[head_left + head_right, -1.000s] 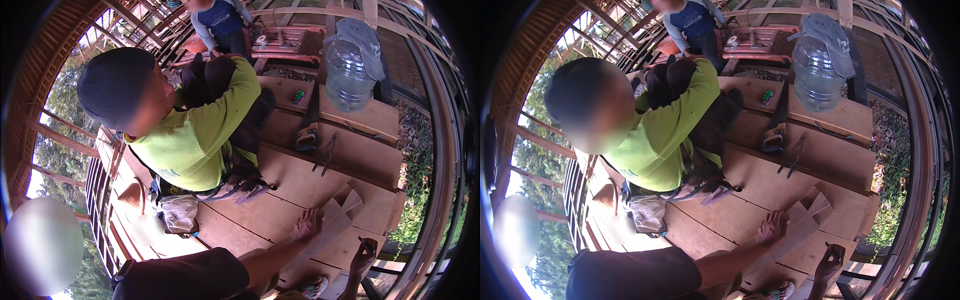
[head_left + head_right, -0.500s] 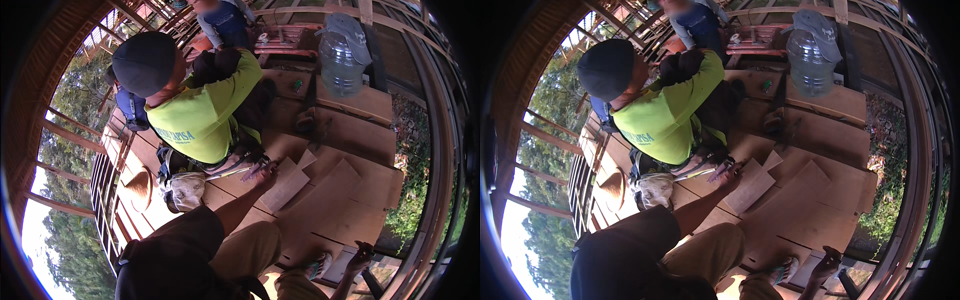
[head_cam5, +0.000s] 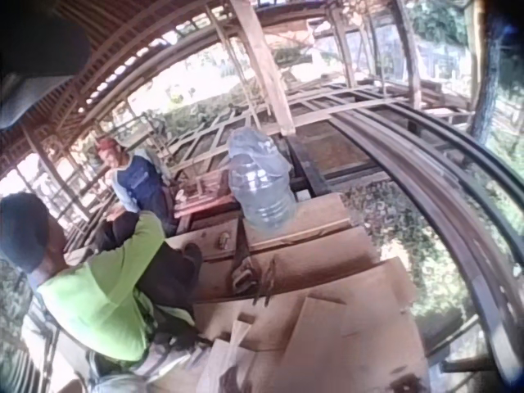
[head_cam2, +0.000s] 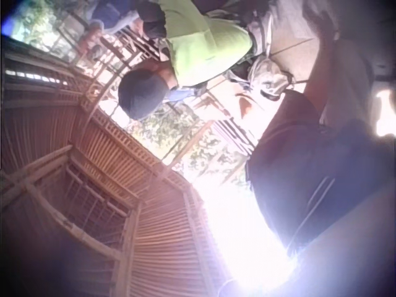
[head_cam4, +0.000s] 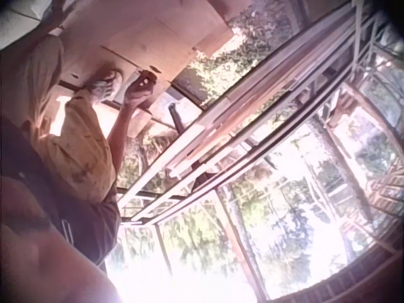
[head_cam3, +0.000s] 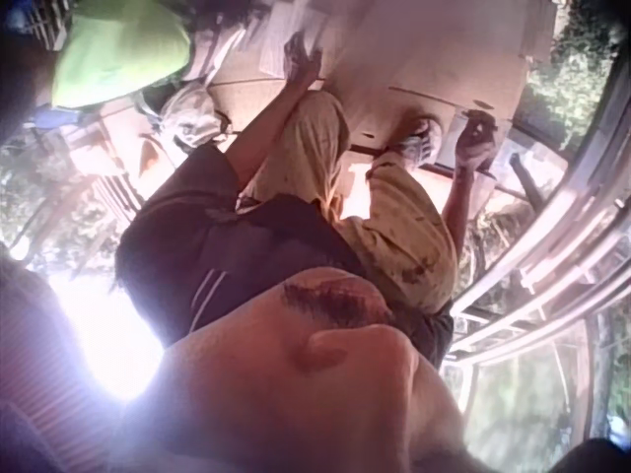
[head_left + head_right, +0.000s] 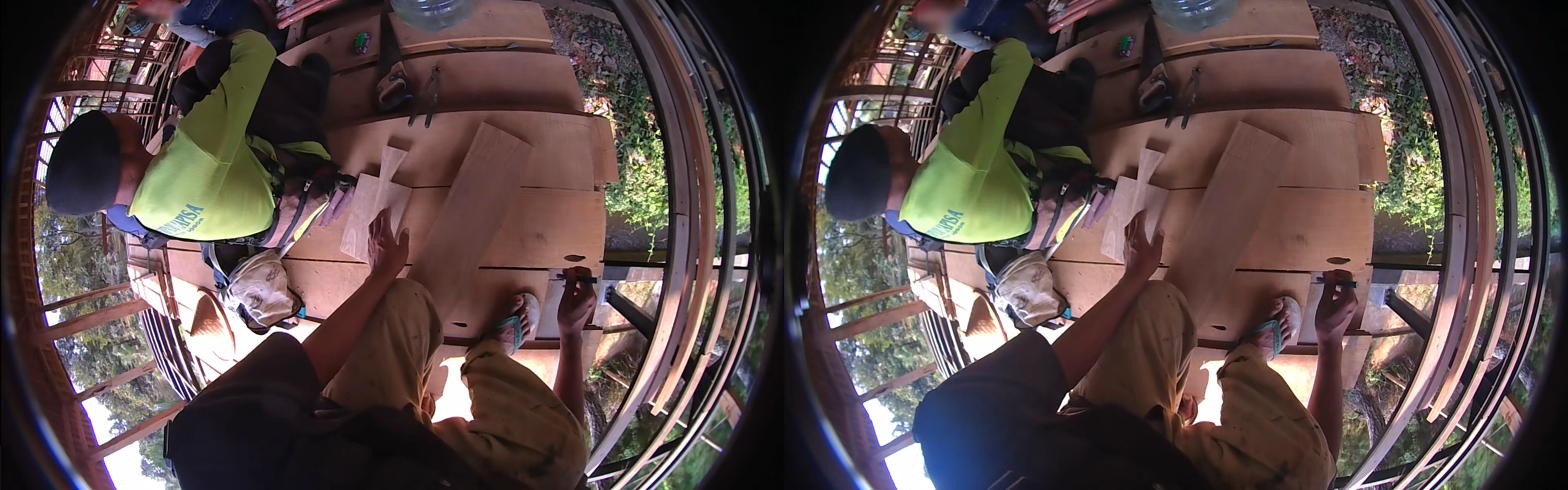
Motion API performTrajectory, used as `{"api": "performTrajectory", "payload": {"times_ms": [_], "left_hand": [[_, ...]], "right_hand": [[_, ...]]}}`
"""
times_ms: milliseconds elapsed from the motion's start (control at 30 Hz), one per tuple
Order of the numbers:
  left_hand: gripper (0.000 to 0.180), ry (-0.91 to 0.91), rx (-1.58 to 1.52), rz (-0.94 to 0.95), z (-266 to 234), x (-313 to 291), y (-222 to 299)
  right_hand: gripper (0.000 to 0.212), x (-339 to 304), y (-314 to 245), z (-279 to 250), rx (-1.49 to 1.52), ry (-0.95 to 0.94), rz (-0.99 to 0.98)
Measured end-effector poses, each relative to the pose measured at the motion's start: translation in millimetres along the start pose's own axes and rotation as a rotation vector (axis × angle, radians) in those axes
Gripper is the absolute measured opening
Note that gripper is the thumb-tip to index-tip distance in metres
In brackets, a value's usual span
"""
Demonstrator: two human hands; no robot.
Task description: The person places a wooden template onto a larger board, aligns it, and uses a pencil to trace the outline of the template onto the board before moving the template and repeating the action.
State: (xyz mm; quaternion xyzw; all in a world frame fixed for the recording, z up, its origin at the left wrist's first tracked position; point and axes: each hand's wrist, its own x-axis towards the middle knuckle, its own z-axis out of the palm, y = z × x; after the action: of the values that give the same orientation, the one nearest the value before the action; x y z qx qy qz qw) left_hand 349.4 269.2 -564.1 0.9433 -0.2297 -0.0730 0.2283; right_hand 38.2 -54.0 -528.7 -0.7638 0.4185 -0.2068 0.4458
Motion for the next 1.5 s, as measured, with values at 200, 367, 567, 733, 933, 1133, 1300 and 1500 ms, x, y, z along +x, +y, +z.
{"api": "performTrajectory", "payload": {"times_ms": [200, 367, 567, 733, 933, 1133, 1300, 1500], "left_hand": [[0.090, -0.269, 0.083, 0.104, -10, -3, 34], [0.095, -0.036, 0.152, -0.093, 11, 14, 20], [0.085, 0.267, 0.328, -0.188, 38, 30, -52], [0.083, 0.273, 0.377, -0.179, 40, 23, -41], [0.082, 0.267, 0.408, -0.186, 35, 24, -38], [0.084, 0.274, 0.404, -0.216, 33, 29, -43], [0.086, 0.266, 0.371, -0.198, 38, 29, -42], [0.089, 0.247, 0.362, -0.228, 31, 31, -38]], "right_hand": [[0.017, -3, -8, 6, 0.025, -0.096, 0.051], [0.022, -5, 9, 13, -0.023, -0.070, 0.041], [0.028, -1, 10, 7, -0.153, -0.077, 0.117], [0.022, -10, 14, -4, -0.407, -0.112, 0.117], [0.017, -8, 3, 0, -0.419, -0.184, 0.159], [0.017, 0, 9, 18, -0.334, -0.208, 0.044], [0.017, 2, -18, 33, -0.296, -0.295, 0.115], [0.013, -6, -54, 68, -0.223, -0.436, 0.101]]}}
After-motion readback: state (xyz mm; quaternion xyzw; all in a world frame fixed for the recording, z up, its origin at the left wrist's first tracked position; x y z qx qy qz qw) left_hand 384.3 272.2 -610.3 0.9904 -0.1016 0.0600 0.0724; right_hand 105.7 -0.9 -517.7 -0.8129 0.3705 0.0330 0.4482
